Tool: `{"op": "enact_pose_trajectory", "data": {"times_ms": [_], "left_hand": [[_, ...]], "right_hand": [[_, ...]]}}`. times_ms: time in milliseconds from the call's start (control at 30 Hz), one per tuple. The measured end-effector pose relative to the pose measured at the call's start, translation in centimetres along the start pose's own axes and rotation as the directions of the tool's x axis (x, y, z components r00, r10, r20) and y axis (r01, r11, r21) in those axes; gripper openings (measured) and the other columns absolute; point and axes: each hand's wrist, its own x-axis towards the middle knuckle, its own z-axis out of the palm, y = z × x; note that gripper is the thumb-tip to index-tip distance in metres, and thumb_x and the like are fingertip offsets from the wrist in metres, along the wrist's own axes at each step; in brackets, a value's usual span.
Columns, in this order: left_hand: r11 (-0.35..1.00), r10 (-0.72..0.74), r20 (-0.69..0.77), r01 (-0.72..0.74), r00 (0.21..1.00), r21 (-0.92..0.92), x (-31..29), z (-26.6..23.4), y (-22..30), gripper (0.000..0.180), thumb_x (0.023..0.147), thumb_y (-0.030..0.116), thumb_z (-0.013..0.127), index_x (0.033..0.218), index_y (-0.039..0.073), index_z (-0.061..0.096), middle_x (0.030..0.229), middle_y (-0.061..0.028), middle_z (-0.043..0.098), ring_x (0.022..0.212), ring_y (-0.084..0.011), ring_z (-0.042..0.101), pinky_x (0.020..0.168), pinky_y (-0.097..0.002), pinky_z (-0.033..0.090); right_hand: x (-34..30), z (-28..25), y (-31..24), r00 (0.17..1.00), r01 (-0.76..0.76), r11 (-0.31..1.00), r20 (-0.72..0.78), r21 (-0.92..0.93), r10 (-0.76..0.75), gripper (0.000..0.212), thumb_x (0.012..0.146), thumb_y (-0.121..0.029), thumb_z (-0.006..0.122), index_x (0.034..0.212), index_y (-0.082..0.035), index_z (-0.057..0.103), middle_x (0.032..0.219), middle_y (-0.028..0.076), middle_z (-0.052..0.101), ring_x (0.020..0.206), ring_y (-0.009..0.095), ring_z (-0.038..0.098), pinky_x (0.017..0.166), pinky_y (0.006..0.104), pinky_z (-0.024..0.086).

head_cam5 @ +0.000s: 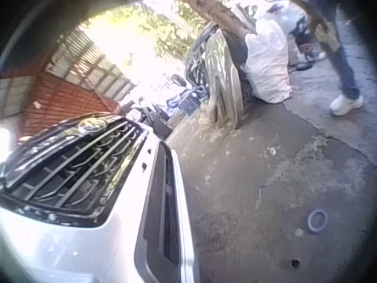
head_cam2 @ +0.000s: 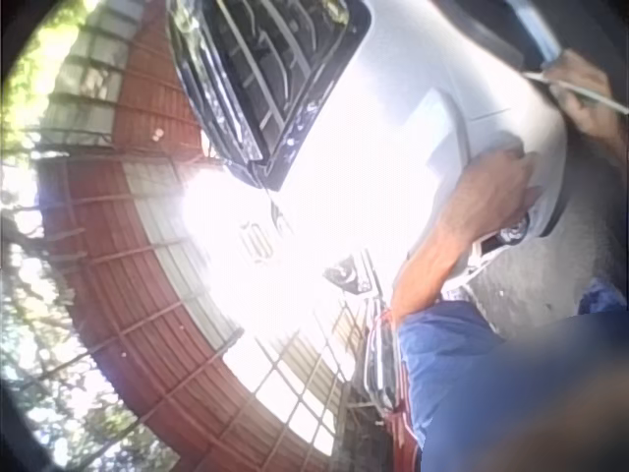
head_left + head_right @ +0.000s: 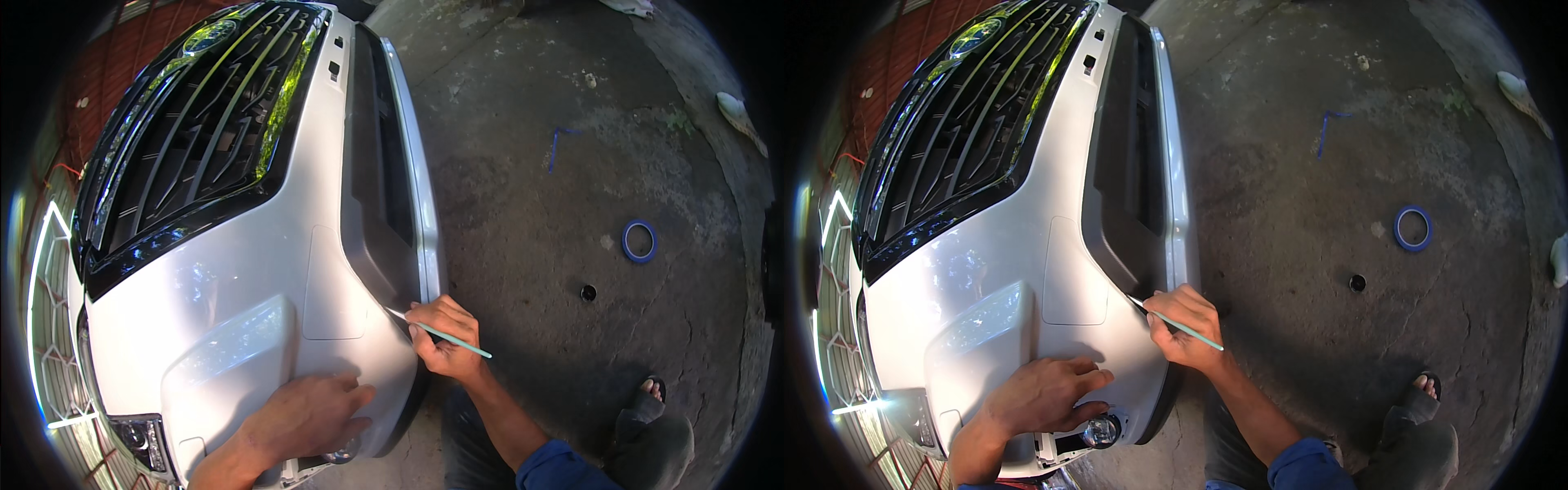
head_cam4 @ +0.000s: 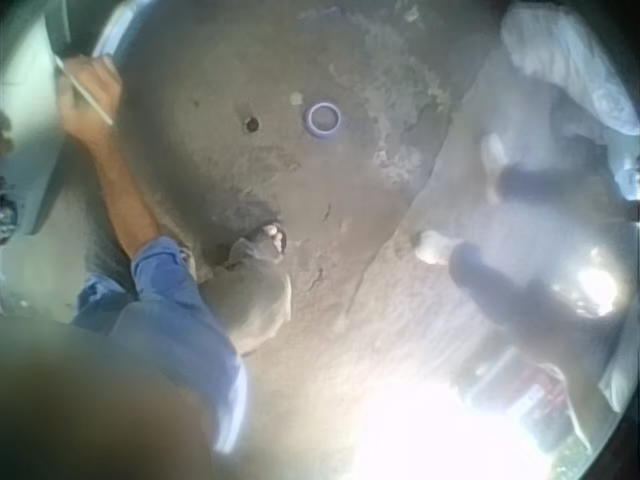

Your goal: The person mixes dark paint in a small container with a stick, then uses a fine brush to apply the paint to a small area on the front bumper of a white car. The person repeatedly dips the brush into the paint and carefully applies it to the same spot.

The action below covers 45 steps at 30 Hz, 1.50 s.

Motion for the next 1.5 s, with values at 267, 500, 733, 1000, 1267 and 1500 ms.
{"op": "enact_pose_trajectory", "data": {"times_ms": [267, 500, 733, 1000, 1267, 1500], "left_hand": [[1.0, -0.001, 0.001, 0.001, 1.0, 0.008, -0.04, -0.05, 0.05, 0.028, 0.099, 0.029, 0.07, 0.112, 0.004, 0.067, 0.105, -0.0145, 0.069, 0.102, -0.0369, 0.072, 0.087, -0.0489, 0.059], [1.0, -0.012, 0.019, 0.012, 1.0, 0.013, 0.0, -0.07, 0.04, 0.03, 0.1, 0.03, 0.069, 0.115, 0.004, 0.067, 0.106, -0.0141, 0.069, 0.103, -0.0368, 0.072, 0.088, -0.0487, 0.059], [1.0, -0.007, 0.015, 0.007, 1.0, 0.009, 0.02, -0.11, 0.03, 0.031, 0.1, 0.03, 0.068, 0.117, 0.005, 0.067, 0.107, -0.0143, 0.069, 0.104, -0.0367, 0.072, 0.089, -0.0488, 0.059], [1.0, -0.015, 0.027, 0.015, 1.0, 0.005, -0.02, -0.17, 0.14, 0.03, 0.1, 0.03, 0.069, 0.115, 0.005, 0.067, 0.106, -0.0146, 0.069, 0.104, -0.0371, 0.072, 0.088, -0.0489, 0.059], [1.0, -0.017, 0.026, 0.017, 1.0, 0.003, -0.05, -0.21, 0.22, 0.03, 0.1, 0.03, 0.069, 0.115, 0.005, 0.067, 0.107, -0.015, 0.069, 0.104, -0.0376, 0.072, 0.088, -0.049, 0.059], [1.0, -0.012, 0.023, 0.012, 1.0, 0.0, -0.04, -0.22, 0.21, 0.03, 0.1, 0.03, 0.069, 0.116, 0.004, 0.067, 0.108, -0.0152, 0.069, 0.104, -0.038, 0.072, 0.089, -0.0493, 0.059]], "right_hand": [[-0.05, 0.0, 0.22, 1.0, 0.008, 1.0, -0.004, 0.006, -0.008, 0.016, 0.078, 0.005, 0.07, 0.093, 0.002, 0.074, 0.082, 0.013, 0.074, 0.075, 0.028, 0.073, 0.076, 0.038, 0.062], [-0.07, -0.05, 0.32, 1.0, 0.014, 1.0, -0.002, -0.006, -0.014, 0.016, 0.078, 0.004, 0.07, 0.093, 0.002, 0.074, 0.08, 0.013, 0.074, 0.075, 0.027, 0.074, 0.074, 0.0362, 0.06], [-0.05, -0.02, 0.28, 1.0, 0.007, 1.0, -0.008, 0.002, -0.007, 0.017, 0.079, 0.004, 0.07, 0.094, 0.002, 0.075, 0.082, 0.013, 0.075, 0.075, 0.026, 0.073, 0.074, 0.0363, 0.06], [0.19, -0.16, -0.02, 1.0, 0.008, 1.0, 0.006, 0.001, -0.008, 0.014, 0.083, 0.003, 0.073, 0.097, 0.003, 0.076, 0.084, 0.012, 0.077, 0.073, 0.025, 0.071, 0.073, 0.0358, 0.059], [0.32, -0.16, -0.11, 1.0, 0.013, 1.0, 0.014, 0.001, -0.013, 0.015, 0.084, 0.002, 0.074, 0.098, 0.002, 0.077, 0.087, 0.013, 0.078, 0.073, 0.023, 0.069, 0.069, 0.0347, 0.056], [0.37, -0.15, -0.06, 1.0, 0.013, 1.0, 0.016, -0.009, -0.013, 0.014, 0.085, 0.001, 0.073, 0.098, 0.002, 0.076, 0.089, 0.013, 0.078, 0.072, 0.022, 0.068, 0.069, 0.0341, 0.055]]}}
